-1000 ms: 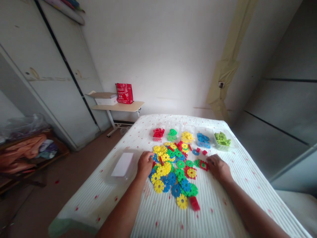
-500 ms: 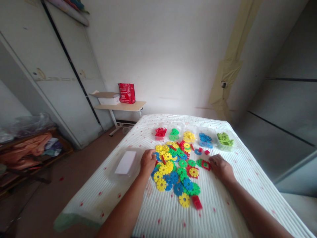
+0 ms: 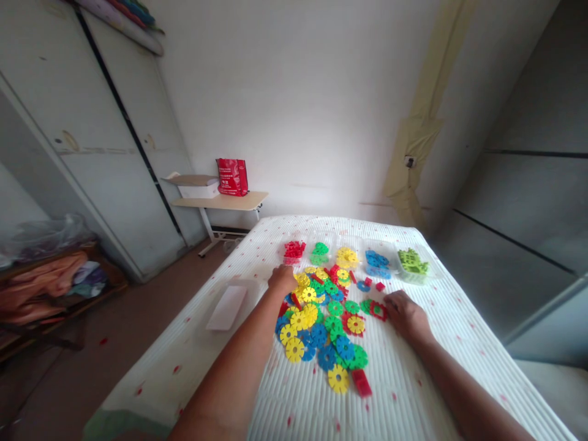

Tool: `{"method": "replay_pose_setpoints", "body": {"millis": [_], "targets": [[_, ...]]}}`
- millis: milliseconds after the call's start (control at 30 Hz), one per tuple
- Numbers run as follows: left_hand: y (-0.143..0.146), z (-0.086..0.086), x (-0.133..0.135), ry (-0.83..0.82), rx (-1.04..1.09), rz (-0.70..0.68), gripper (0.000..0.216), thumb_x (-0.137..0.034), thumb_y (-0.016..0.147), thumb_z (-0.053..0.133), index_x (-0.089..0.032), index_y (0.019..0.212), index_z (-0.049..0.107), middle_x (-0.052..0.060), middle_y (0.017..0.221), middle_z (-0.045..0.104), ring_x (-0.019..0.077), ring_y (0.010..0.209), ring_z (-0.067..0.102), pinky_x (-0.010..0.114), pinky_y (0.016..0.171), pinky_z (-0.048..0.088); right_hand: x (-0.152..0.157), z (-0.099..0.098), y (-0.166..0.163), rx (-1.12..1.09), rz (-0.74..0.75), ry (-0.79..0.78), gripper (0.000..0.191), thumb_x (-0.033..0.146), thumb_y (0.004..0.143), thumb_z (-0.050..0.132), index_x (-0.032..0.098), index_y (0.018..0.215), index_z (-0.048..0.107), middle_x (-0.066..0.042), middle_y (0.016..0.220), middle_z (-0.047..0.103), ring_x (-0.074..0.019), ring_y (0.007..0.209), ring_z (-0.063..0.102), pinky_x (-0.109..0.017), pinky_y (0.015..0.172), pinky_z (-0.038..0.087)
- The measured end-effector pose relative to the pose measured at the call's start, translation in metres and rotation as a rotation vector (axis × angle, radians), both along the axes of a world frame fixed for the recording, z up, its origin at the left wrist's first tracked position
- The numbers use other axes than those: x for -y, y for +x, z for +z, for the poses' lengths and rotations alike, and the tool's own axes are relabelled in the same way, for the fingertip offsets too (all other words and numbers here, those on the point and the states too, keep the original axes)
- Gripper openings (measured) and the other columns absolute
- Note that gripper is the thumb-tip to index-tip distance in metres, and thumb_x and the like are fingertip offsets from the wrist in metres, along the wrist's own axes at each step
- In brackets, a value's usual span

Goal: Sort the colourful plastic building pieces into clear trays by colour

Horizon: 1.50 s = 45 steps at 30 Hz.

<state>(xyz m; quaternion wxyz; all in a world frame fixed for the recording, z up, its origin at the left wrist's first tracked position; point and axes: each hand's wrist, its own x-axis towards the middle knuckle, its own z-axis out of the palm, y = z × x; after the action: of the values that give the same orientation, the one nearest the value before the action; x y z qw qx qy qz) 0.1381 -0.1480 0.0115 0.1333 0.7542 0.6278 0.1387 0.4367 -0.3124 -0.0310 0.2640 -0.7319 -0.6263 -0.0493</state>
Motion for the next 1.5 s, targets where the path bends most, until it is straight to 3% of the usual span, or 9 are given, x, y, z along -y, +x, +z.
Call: {"method": "replay_pose_setpoints", "body": {"millis": [233, 533, 700, 833, 1000, 1133, 1267, 1367, 1500], "targets": [[-0.011, -0.004, -0.015, -0.144, 0.115, -0.097, 0.017, -0.006, 0.050, 0.065, -0.017, 0.063, 0.064, 0.005, 0.074, 0.068, 0.0228, 0.083, 0.062, 0.026, 0.072, 0.045, 0.002, 0.004, -0.003, -0.015, 0.013, 0.005, 0.029, 0.030, 0.083, 0.038, 0.021, 0.076, 0.065, -0.004, 0.083, 0.061, -0.0145, 0.073, 0.060, -0.023, 0.063, 0.042], [-0.031, -0.003, -0.019, -0.324, 0.419, -0.115, 0.034, -0.020, 0.061, 0.065, -0.012, 0.093, 0.065, -0.001, 0.064, 0.064, 0.0148, 0.059, 0.060, 0.022, 0.053, 0.045, 0.002, 0.007, -0.004, -0.025, 0.018, 0.012, 0.029, 0.030, 0.083, 0.037, 0.020, 0.076, 0.064, -0.005, 0.083, 0.062, -0.0153, 0.073, 0.060, -0.024, 0.063, 0.043], [-0.029, 0.013, -0.003, -0.269, 0.462, -0.157, 0.030, -0.021, 0.056, 0.067, -0.013, 0.084, 0.064, -0.003, 0.062, 0.058, 0.0119, 0.056, 0.054, 0.020, 0.050, 0.038, 0.002, 0.005, -0.004, -0.039, 0.017, 0.032, 0.029, 0.029, 0.083, 0.038, 0.020, 0.075, 0.065, -0.004, 0.082, 0.062, -0.0147, 0.070, 0.059, -0.024, 0.063, 0.042], [-0.009, 0.026, 0.013, -0.265, 0.443, -0.295, 0.035, -0.027, 0.050, 0.073, -0.015, 0.081, 0.064, -0.005, 0.061, 0.055, 0.0120, 0.057, 0.052, 0.020, 0.049, 0.036, 0.002, 0.006, -0.005, -0.037, 0.012, 0.023, 0.028, 0.028, 0.083, 0.039, 0.020, 0.076, 0.065, -0.004, 0.082, 0.062, -0.0144, 0.071, 0.059, -0.023, 0.063, 0.042], [0.043, 0.049, 0.016, -0.145, 0.349, -0.382, 0.038, -0.028, 0.053, 0.073, -0.017, 0.089, 0.065, -0.002, 0.070, 0.060, 0.0138, 0.063, 0.057, 0.021, 0.053, 0.040, 0.002, 0.006, -0.004, -0.036, 0.003, 0.002, 0.026, 0.027, 0.082, 0.040, 0.020, 0.077, 0.065, -0.005, 0.085, 0.062, -0.0145, 0.072, 0.061, -0.023, 0.063, 0.042], [0.094, 0.066, 0.001, -0.026, 0.342, -0.326, 0.039, -0.026, 0.058, 0.071, -0.019, 0.096, 0.064, 0.003, 0.087, 0.064, 0.0184, 0.081, 0.060, 0.024, 0.068, 0.045, 0.001, 0.002, -0.002, -0.041, 0.024, 0.042, 0.026, 0.025, 0.082, 0.039, 0.020, 0.078, 0.064, -0.005, 0.085, 0.062, -0.0148, 0.073, 0.060, -0.024, 0.065, 0.043], [0.128, 0.067, -0.006, 0.127, 0.376, -0.237, 0.060, -0.028, 0.066, 0.068, -0.018, 0.123, 0.051, 0.011, 0.114, 0.056, 0.0216, 0.103, 0.056, 0.027, 0.086, 0.043, 0.002, 0.001, -0.001, -0.032, 0.043, 0.037, 0.026, 0.025, 0.083, 0.038, 0.019, 0.076, 0.063, -0.005, 0.083, 0.061, -0.0143, 0.073, 0.059, -0.023, 0.065, 0.043], [0.128, 0.060, 0.001, 0.227, 0.395, -0.171, 0.057, -0.028, 0.073, 0.061, -0.016, 0.127, 0.047, 0.013, 0.114, 0.056, 0.0213, 0.103, 0.056, 0.029, 0.089, 0.043, 0.002, 0.002, -0.001, -0.019, 0.030, 0.035, 0.027, 0.025, 0.083, 0.037, 0.019, 0.076, 0.063, -0.005, 0.083, 0.061, -0.0140, 0.072, 0.059, -0.023, 0.062, 0.042], [0.092, 0.050, 0.021, 0.271, 0.415, -0.223, 0.032, -0.022, 0.078, 0.055, -0.019, 0.109, 0.061, 0.007, 0.103, 0.063, 0.0176, 0.097, 0.059, 0.028, 0.088, 0.044, 0.002, 0.003, -0.002, -0.001, 0.023, 0.011, 0.028, 0.027, 0.084, 0.037, 0.019, 0.075, 0.062, -0.005, 0.081, 0.060, -0.0141, 0.071, 0.059, -0.023, 0.061, 0.041]]}}
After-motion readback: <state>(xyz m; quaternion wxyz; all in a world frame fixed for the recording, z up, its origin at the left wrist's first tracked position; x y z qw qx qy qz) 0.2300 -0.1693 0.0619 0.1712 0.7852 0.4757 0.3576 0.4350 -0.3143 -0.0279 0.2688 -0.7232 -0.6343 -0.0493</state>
